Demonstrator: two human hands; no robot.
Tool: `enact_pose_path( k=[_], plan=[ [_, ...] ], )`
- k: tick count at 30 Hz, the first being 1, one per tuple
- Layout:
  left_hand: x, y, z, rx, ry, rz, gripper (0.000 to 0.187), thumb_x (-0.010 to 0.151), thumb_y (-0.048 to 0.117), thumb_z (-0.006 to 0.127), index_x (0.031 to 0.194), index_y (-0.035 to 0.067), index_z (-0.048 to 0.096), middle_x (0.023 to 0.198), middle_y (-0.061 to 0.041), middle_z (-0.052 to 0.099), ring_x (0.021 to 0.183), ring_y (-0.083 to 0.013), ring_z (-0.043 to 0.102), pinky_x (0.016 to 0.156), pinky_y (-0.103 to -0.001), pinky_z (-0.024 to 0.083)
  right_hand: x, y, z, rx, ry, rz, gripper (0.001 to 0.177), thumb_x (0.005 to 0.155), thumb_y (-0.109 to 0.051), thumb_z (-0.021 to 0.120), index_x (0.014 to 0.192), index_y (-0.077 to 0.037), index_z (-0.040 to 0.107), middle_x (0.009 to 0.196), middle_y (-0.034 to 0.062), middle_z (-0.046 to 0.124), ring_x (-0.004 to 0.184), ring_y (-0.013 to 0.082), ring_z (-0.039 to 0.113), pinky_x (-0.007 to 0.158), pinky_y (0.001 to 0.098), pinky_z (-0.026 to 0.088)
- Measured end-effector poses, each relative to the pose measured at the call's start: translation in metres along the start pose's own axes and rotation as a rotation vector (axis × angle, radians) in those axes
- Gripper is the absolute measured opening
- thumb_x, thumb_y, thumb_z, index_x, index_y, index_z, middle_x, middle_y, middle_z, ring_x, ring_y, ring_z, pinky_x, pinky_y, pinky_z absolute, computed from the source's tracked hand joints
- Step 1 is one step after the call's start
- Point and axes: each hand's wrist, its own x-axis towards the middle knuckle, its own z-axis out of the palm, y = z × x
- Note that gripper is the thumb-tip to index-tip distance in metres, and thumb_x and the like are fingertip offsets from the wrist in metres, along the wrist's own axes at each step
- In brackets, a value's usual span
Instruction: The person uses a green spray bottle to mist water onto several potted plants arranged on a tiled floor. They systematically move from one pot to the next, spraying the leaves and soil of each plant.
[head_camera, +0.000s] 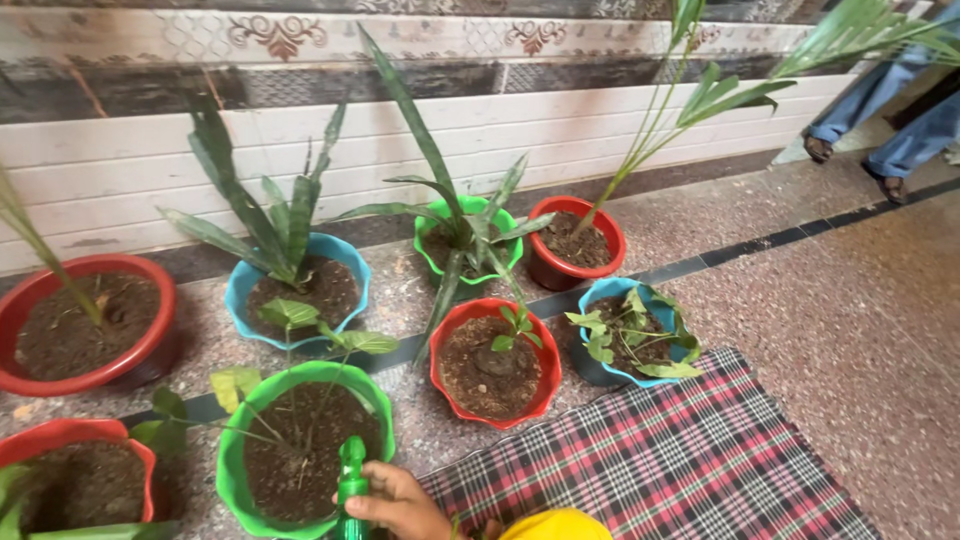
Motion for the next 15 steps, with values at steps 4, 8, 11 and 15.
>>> enact_pose_path(
  k=[4, 8, 11, 15],
  plan=[
    [0.001, 0.0, -0.001, -0.003, 0.004, 0.015, 0.074, 0.098, 0.026, 0.063, 0.161, 0.006, 0.03, 0.151, -0.014, 0.051, 0.131, -0.0252, 0.056, 0.107, -0.041, 0.047, 0.005, 0.008, 0.007, 0.195, 0.027, -0.016, 0.024, 0.102, -0.011, 0.074, 0.121, 0.001, 0.064, 0.107, 0.0077, 0.07, 0.104, 0.0187, 0.065, 0.099, 0.0336, 0.051],
    [-0.009, 0.002, -0.004, 0.005, 0.018, 0.048, 0.073, 0.098, 0.027, 0.063, 0.16, 0.006, 0.03, 0.15, -0.014, 0.052, 0.13, -0.0259, 0.056, 0.106, -0.041, 0.048, 0.002, -0.012, 0.023, -0.022, 0.058, 0.037, 0.026, 0.099, -0.019, 0.069, 0.12, -0.004, 0.067, 0.108, 0.0057, 0.073, 0.105, 0.0139, 0.068, 0.1, 0.0279, 0.051],
    [-0.033, 0.005, -0.01, 0.015, 0.051, 0.076, 0.073, 0.098, 0.027, 0.062, 0.16, 0.006, 0.031, 0.149, -0.014, 0.052, 0.129, -0.0264, 0.057, 0.106, -0.042, 0.048, 0.0, -0.023, 0.033, -0.028, 0.092, 0.057, 0.027, 0.097, -0.022, 0.068, 0.116, -0.003, 0.068, 0.106, 0.0045, 0.074, 0.103, 0.0131, 0.068, 0.097, 0.0279, 0.052],
    [-0.059, 0.012, -0.017, 0.023, 0.083, 0.108, 0.072, 0.097, 0.028, 0.061, 0.16, 0.006, 0.031, 0.149, -0.015, 0.053, 0.129, -0.027, 0.057, 0.105, -0.043, 0.049, -0.004, -0.033, 0.042, -0.028, 0.076, 0.04, 0.028, 0.101, -0.023, 0.068, 0.115, 0.001, 0.067, 0.101, 0.0077, 0.073, 0.096, 0.0165, 0.066, 0.09, 0.0319, 0.051]
  ],
)
